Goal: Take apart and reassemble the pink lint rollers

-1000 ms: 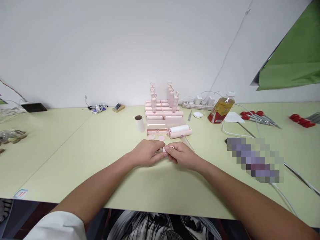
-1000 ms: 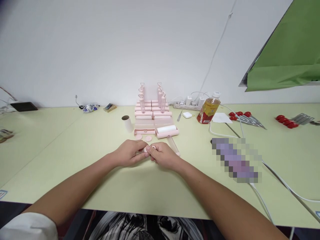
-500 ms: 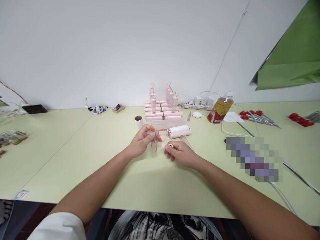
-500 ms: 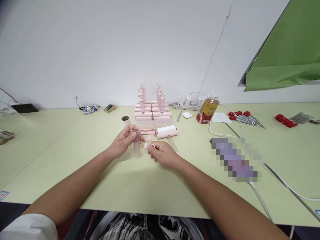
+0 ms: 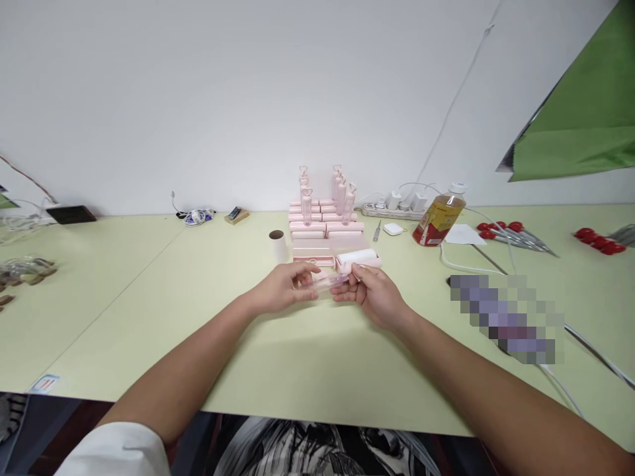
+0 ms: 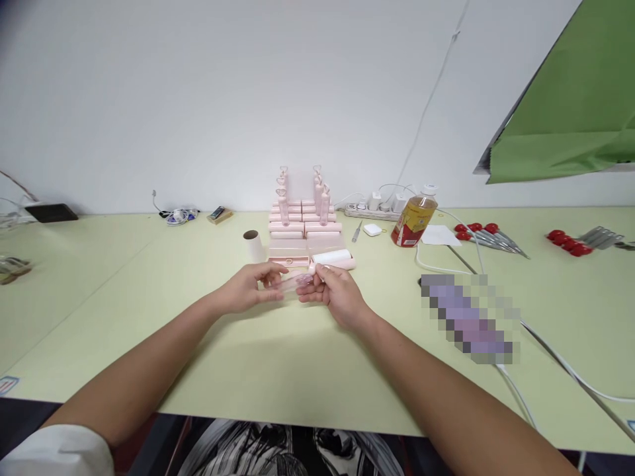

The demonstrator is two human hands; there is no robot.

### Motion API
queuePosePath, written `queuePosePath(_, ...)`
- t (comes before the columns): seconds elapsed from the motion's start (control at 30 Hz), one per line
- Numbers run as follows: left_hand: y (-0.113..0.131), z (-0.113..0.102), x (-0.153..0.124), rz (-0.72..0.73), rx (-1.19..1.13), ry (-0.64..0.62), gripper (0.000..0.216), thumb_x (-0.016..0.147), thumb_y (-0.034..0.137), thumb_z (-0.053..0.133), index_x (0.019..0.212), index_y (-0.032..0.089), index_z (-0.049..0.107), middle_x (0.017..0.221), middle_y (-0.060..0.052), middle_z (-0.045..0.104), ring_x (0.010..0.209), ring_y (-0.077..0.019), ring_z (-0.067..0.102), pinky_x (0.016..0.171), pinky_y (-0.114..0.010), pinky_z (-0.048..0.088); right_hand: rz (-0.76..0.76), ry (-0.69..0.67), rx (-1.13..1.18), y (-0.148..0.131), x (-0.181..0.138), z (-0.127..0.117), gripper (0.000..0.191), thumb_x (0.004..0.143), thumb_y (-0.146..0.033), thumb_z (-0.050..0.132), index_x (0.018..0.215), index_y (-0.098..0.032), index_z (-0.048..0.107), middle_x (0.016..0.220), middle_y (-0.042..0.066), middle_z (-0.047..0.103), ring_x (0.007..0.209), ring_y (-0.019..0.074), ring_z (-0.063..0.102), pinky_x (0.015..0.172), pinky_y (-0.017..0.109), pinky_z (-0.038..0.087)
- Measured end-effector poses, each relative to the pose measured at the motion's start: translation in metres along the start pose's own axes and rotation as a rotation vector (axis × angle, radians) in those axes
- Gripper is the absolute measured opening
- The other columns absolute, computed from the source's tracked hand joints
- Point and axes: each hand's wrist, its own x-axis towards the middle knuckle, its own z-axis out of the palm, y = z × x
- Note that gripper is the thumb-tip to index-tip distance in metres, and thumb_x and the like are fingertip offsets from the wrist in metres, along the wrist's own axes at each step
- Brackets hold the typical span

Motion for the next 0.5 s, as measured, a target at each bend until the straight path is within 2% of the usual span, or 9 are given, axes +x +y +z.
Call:
queuePosePath(0.07, 0.005, -0.002, -0.002, 0.064, 0.204, -0.096, 0.018, 0.077, 0.029, 0.064, 0.092, 0.019, 0.063, 0.081, -0.001, 0.059, 0.076, -0.0146, 0.054, 0.070, -0.028, 0.044, 0.014, -0.053, -0.006, 0.000, -0.002, 0.003, 0.044, 0.073, -0.053, 0.072, 0.059, -0.017, 0.053, 0.066, 0.005, 0.068, 0.068, 0.0212, 0.070, 0.069, 0.039, 0.059)
queuePosePath(0.13, 0.006, -0.008, -0.003, 0.053, 0.300, -0.115, 0.009, 0.077, 0.026, 0.058, 0.081, 0.019, 0.061, 0.076, 0.000, 0.058, 0.071, -0.0147, 0.052, 0.067, -0.027, 0.042, 0.012, -0.081, -0.017, 0.000, -0.005, 0.006, 0.045, 0.072, -0.055, 0.073, 0.059, -0.016, 0.054, 0.079, 0.007, 0.071, 0.073, 0.0214, 0.070, 0.074, 0.040, 0.059)
queuePosePath(0.23, -0.005, -0.030, -0.003, -0.094, 0.300, -0.027, 0.010, 0.076, 0.029, 0.057, 0.075, 0.019, 0.058, 0.072, 0.000, 0.058, 0.066, -0.0143, 0.052, 0.062, -0.026, 0.041, -0.005, -0.064, -0.066, 0.001, -0.006, 0.007, 0.047, 0.071, -0.057, 0.072, 0.060, -0.015, 0.055, 0.092, 0.009, 0.071, 0.079, 0.0216, 0.070, 0.076, 0.041, 0.058)
queuePosePath(0.37, -0.034, -0.060, 0.000, -0.302, 0.276, 0.078, 0.016, 0.070, 0.035, 0.062, 0.068, 0.019, 0.058, 0.071, 0.001, 0.058, 0.064, -0.0141, 0.052, 0.061, -0.026, 0.040, -0.007, -0.039, -0.122, 0.005, -0.004, 0.004, 0.047, 0.074, -0.060, 0.068, 0.062, -0.015, 0.056, 0.091, 0.010, 0.070, 0.075, 0.0200, 0.068, 0.069, 0.039, 0.058)
queuePosePath(0.5, -0.055, -0.067, 0.010, -0.376, 0.277, 0.179, 0.022, 0.065, 0.040, 0.068, 0.072, 0.019, 0.065, 0.077, -0.001, 0.065, 0.068, -0.0162, 0.056, 0.063, -0.026, 0.042, 0.000, -0.023, -0.191, 0.008, -0.002, 0.005, 0.050, 0.071, -0.063, 0.068, 0.063, -0.015, 0.056, 0.085, 0.009, 0.068, 0.067, 0.0178, 0.066, 0.060, 0.034, 0.057)
